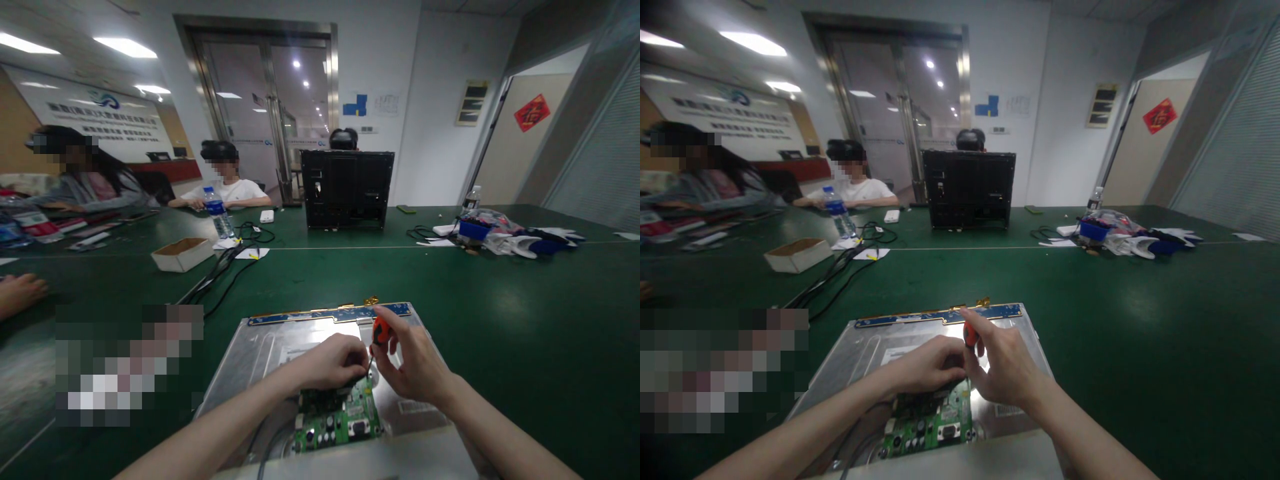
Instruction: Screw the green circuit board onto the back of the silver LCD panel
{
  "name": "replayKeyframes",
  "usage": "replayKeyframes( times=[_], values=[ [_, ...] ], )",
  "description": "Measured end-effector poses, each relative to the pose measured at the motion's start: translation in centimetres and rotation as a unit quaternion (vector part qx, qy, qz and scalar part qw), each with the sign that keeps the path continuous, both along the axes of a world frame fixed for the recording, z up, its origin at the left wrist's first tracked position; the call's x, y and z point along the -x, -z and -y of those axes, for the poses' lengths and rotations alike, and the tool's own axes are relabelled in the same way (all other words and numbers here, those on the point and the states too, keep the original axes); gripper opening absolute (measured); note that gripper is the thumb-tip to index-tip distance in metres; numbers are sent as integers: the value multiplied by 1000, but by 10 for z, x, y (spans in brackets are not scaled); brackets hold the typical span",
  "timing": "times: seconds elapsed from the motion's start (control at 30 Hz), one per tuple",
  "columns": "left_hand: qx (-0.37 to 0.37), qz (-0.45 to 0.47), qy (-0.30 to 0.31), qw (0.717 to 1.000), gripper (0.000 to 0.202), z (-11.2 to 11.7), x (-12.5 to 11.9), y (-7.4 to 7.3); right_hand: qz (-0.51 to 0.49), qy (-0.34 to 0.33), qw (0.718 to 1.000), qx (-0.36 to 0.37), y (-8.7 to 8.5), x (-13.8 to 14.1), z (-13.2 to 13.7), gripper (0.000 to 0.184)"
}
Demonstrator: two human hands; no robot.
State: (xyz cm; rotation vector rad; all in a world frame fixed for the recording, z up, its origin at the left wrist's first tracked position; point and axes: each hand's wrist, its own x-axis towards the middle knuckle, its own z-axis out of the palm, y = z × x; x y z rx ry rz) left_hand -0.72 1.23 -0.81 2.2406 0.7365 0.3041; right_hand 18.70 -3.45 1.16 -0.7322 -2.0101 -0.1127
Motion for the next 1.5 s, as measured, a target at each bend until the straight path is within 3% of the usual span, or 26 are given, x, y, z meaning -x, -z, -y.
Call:
replayKeyframes(
  times=[0.87,1.2,1.5],
  values=[
    [-1,0,4,1000,6,-1,0,4,-1,-16,1000,9,1,-1,-1,60],
    [-5,-1,-7,1000,2,0,0,-2,2,-25,1000,9,1,-1,-2,54],
    [-7,-9,-1,1000,7,0,0,0,1,-42,999,31,-1,-3,-1,61]
  ],
)
